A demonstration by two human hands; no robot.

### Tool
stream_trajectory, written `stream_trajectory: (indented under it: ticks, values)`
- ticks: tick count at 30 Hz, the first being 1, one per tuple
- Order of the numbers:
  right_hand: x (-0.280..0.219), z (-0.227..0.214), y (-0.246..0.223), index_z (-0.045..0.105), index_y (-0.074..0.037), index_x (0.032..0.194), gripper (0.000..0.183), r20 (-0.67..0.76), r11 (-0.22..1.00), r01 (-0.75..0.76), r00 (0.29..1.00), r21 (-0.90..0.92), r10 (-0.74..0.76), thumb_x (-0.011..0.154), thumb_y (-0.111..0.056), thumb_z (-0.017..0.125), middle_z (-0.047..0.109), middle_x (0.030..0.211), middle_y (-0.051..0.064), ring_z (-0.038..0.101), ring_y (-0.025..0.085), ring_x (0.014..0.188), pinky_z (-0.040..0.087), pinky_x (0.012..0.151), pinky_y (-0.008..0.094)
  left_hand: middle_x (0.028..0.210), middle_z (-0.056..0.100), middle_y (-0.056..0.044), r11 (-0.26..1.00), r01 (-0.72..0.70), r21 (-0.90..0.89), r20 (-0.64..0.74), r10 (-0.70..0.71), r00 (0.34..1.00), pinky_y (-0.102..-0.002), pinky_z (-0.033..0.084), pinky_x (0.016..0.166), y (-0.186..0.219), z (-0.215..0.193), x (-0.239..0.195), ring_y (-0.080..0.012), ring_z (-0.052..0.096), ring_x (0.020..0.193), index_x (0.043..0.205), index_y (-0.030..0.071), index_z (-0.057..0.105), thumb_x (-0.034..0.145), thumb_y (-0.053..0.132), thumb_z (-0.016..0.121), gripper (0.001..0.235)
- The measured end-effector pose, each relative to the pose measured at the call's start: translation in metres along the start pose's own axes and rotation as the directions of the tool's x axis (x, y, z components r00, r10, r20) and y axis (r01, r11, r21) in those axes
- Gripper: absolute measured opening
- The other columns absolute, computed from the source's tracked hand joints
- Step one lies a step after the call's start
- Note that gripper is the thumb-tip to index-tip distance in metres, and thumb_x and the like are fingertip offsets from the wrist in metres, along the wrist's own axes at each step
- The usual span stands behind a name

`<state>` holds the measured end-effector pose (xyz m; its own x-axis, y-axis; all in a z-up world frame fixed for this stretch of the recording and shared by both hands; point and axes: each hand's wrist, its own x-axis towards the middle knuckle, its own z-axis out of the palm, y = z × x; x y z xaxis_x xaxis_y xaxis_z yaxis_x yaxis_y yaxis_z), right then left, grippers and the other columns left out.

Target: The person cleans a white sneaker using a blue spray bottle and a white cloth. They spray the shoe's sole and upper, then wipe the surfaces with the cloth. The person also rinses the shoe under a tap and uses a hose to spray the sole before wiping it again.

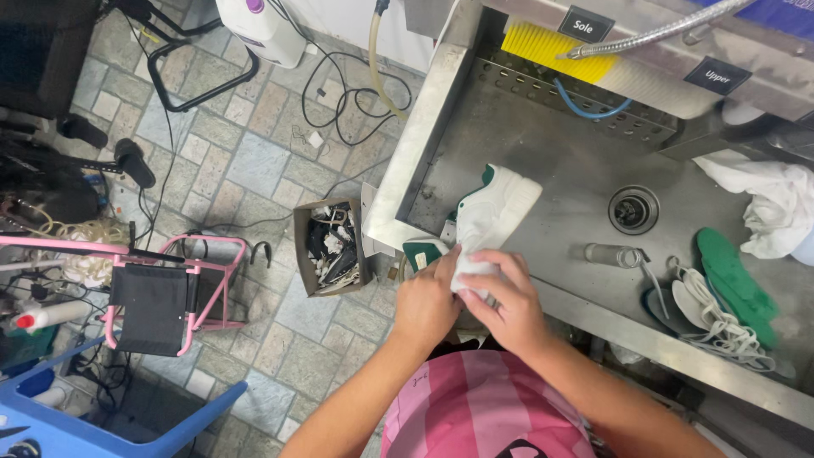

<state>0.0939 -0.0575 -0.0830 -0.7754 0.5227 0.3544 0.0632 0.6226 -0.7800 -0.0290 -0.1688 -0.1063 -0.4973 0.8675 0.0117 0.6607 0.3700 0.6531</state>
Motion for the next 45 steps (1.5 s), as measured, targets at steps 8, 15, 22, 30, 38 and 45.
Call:
stream_trajectory:
  ticks: [8,15,22,30,38,45]
  values:
    - [0.016,-0.001,0.033,0.07,-0.001,0.103,0.012,-0.073,0.977,-0.149,0.984,0.153,0.161,0.092,-0.004,0.075,0.064,0.127,0.013,0.069,0.024,0.111,0.055,0.096,0.035,0.105,0.071,-0.018,0.909,-0.059,-0.412,-0.295,-0.072,0.953,-0.041,0.059,0.079,-0.001,-0.01,-0.008,-0.0348,0.073,0.093,0.12,0.001,0.065,0.075,0.02,0.087,0.053]
    - [0.033,-0.018,0.029,0.072,-0.002,0.102,0.01,-0.072,0.971,-0.221,0.971,0.091,0.228,0.093,-0.005,0.074,0.068,0.123,0.011,0.07,0.023,0.107,0.055,0.091,0.033,0.095,0.067,-0.015,0.929,-0.021,-0.37,-0.309,-0.102,0.946,-0.044,0.055,0.073,0.02,0.008,0.001,-0.037,0.068,0.085,0.109,0.005,0.07,0.078,0.019,0.085,0.037]
    - [0.012,-0.026,-0.002,0.076,-0.006,0.098,0.017,-0.012,0.999,0.022,1.0,-0.037,-0.023,0.082,-0.008,0.079,0.065,0.116,0.012,0.064,0.03,0.104,0.052,0.088,0.036,0.093,0.068,-0.013,0.952,-0.015,-0.307,-0.253,-0.066,0.965,-0.046,0.054,0.071,0.031,0.017,0.017,-0.0382,0.068,0.087,0.105,0.009,0.07,0.073,0.009,0.073,0.032]
    - [0.01,-0.024,0.006,0.072,-0.003,0.099,0.013,-0.103,0.999,-0.047,0.994,0.002,0.047,0.087,-0.005,0.076,0.067,0.116,0.016,0.067,0.029,0.103,0.055,0.086,0.034,0.089,0.067,-0.013,0.965,-0.031,-0.26,-0.218,-0.027,0.976,-0.047,0.053,0.066,0.032,0.018,0.027,-0.0378,0.067,0.079,0.095,0.008,0.068,0.074,0.017,0.08,0.026]
    - [0.023,-0.029,0.046,0.07,-0.002,0.099,0.007,-0.195,0.961,-0.273,0.941,0.042,0.276,0.093,-0.004,0.074,0.068,0.112,0.012,0.071,0.025,0.098,0.056,0.08,0.032,0.09,0.068,-0.011,0.965,-0.041,-0.258,-0.228,-0.02,0.973,-0.047,0.054,0.069,0.035,0.017,0.02,-0.0372,0.068,0.081,0.093,0.009,0.068,0.073,0.012,0.077,0.023]
    - [0.009,-0.023,0.022,0.072,-0.002,0.097,0.01,-0.113,0.996,-0.082,0.99,-0.021,0.079,0.087,-0.002,0.075,0.066,0.11,0.014,0.067,0.028,0.099,0.054,0.083,0.034,0.087,0.067,-0.011,0.967,-0.042,-0.25,-0.205,-0.011,0.979,-0.046,0.054,0.067,0.032,0.017,0.016,-0.0365,0.068,0.08,0.091,0.009,0.069,0.074,0.011,0.077,0.019]
